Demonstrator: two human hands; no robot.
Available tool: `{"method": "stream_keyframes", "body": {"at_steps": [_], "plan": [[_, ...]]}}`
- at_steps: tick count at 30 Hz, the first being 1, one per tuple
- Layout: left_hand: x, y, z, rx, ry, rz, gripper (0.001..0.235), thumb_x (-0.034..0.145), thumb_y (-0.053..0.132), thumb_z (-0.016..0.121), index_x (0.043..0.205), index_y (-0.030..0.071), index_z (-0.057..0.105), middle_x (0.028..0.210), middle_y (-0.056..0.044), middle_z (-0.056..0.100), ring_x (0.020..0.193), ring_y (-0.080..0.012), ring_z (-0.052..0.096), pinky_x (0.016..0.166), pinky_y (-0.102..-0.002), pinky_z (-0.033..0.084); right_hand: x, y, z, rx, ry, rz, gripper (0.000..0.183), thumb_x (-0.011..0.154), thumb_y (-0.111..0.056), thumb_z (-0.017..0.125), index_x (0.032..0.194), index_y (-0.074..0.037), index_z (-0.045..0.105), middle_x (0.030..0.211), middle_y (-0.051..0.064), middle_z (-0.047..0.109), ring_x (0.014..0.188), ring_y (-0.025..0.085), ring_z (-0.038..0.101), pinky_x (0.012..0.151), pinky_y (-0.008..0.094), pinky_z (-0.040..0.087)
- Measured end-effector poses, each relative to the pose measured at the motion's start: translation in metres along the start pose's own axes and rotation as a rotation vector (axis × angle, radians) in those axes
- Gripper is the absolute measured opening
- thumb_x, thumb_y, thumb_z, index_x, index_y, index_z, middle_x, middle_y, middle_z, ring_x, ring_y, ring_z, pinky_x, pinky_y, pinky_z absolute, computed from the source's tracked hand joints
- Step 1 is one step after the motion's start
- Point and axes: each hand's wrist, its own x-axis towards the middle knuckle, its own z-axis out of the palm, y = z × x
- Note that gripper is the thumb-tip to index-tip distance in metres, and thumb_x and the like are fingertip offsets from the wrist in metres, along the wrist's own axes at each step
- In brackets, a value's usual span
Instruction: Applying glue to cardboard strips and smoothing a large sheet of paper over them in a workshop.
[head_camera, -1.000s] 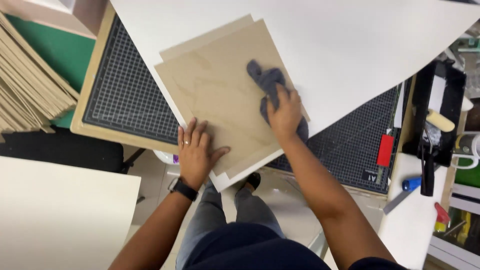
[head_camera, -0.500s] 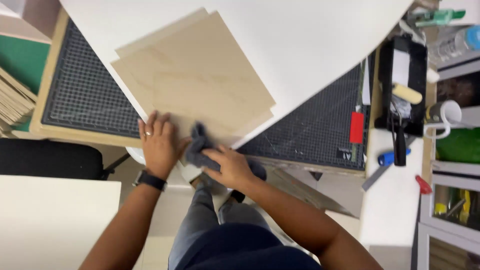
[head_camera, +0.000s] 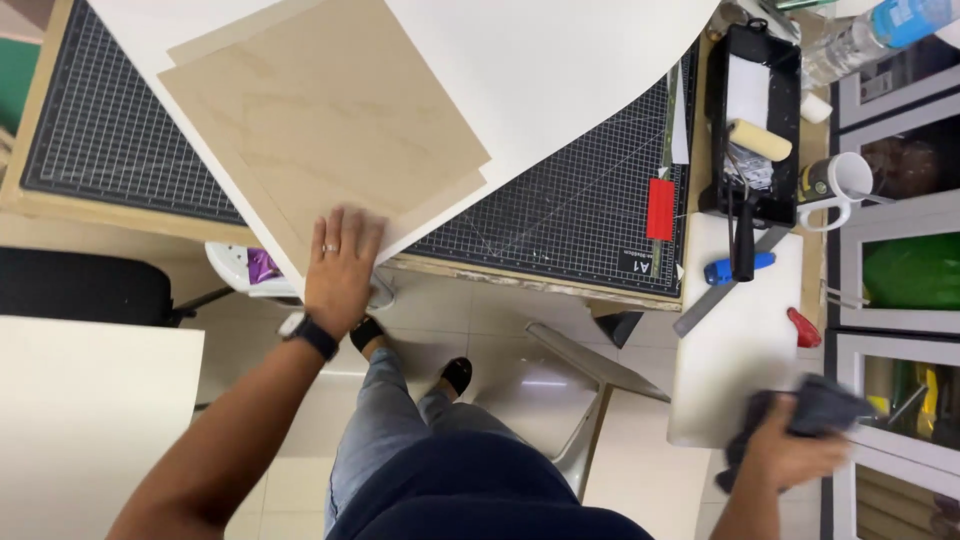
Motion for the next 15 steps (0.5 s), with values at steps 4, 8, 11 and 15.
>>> {"method": "stream_keyframes", "body": {"at_steps": [4,8,11,15], "plan": [[0.005,-0.009,-0.005,0.125,0.079,-0.009,0.039,0.098,0.017,0.048,0.133,0.020,0.066,0.141,-0.009,0.063,0.139,-0.0369,0.051,0.128,-0.055,0.021,-0.018,0.036,0.010,-0.071,-0.368,0.183,0.076,0.101,-0.062,0.055,0.151,-0.005,0.052,0.139,0.036,0.051,0.130,0.055,0.038,0.103,0.069,0.033],[0.011,0.005,-0.015,0.154,0.154,-0.011,0.042,0.096,0.013,0.048,0.135,0.019,0.065,0.132,-0.007,0.066,0.132,-0.0340,0.056,0.127,-0.053,0.026,-0.014,0.028,0.005,-0.110,0.232,-0.199,0.072,0.117,-0.066,0.050,0.125,0.001,0.073,0.130,0.029,0.050,0.113,0.053,0.046,0.083,0.073,0.040],[0.022,0.020,-0.012,0.171,0.108,-0.091,0.047,0.097,0.011,0.045,0.141,0.018,0.061,0.133,-0.010,0.064,0.129,-0.0350,0.054,0.125,-0.057,0.026,-0.009,-0.007,-0.008,-0.165,0.305,-0.229,0.041,0.093,-0.021,0.094,0.120,-0.002,0.068,0.112,0.019,0.054,0.101,0.041,0.048,0.078,0.058,0.040],[0.045,0.045,0.000,0.145,0.155,-0.155,0.043,0.098,0.009,0.044,0.137,0.013,0.062,0.125,-0.011,0.063,0.123,-0.0367,0.055,0.122,-0.059,0.028,-0.013,-0.045,-0.003,0.367,0.018,-0.214,0.008,0.108,0.001,0.075,0.116,-0.001,0.072,0.103,0.011,0.070,0.089,0.023,0.064,0.075,0.036,0.055]]}}
